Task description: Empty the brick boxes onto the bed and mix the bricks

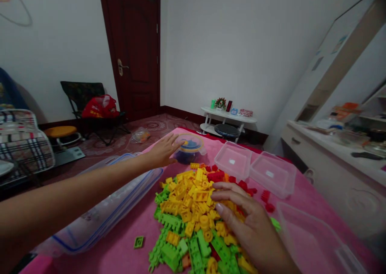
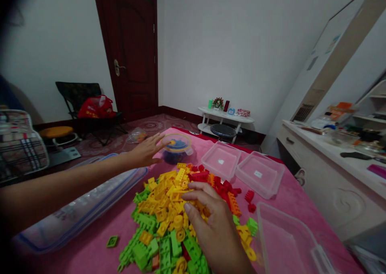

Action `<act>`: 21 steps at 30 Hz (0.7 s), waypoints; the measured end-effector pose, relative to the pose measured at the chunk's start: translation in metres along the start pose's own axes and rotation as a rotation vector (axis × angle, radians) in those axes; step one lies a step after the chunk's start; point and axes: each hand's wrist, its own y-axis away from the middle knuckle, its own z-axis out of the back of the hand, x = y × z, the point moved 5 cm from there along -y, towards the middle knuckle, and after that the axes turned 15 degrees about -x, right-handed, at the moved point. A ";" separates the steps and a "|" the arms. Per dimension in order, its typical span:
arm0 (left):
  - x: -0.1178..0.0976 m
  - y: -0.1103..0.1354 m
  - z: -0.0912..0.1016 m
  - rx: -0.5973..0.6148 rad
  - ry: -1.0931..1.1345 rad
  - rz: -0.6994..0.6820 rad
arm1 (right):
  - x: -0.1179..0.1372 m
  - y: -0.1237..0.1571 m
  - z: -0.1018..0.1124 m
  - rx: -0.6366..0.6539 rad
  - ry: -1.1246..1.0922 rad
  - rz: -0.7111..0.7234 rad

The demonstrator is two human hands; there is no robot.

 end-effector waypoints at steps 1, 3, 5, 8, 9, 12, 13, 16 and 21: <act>0.003 0.000 -0.008 0.034 -0.023 -0.006 | -0.002 -0.001 0.001 -0.015 -0.009 -0.003; 0.007 0.000 -0.019 0.089 -0.048 0.023 | -0.005 -0.001 0.003 -0.038 -0.029 -0.006; 0.011 -0.002 -0.026 0.120 -0.061 0.061 | -0.004 -0.001 0.004 -0.051 -0.049 0.002; 0.016 -0.006 -0.031 0.138 -0.062 0.072 | 0.000 -0.001 0.005 -0.040 -0.071 0.025; 0.017 -0.008 -0.031 0.142 -0.060 0.074 | 0.001 0.000 0.005 -0.030 -0.075 0.027; 0.023 -0.020 -0.027 0.139 -0.045 0.097 | 0.001 0.002 0.000 0.009 -0.073 0.005; 0.025 -0.025 -0.024 0.131 -0.039 0.112 | 0.000 0.002 -0.002 0.022 -0.069 -0.008; 0.032 -0.043 -0.013 0.074 -0.036 0.188 | -0.005 0.005 -0.008 0.063 -0.054 -0.050; 0.058 -0.067 0.015 -0.109 -0.050 0.450 | -0.014 0.010 -0.019 0.156 -0.024 -0.089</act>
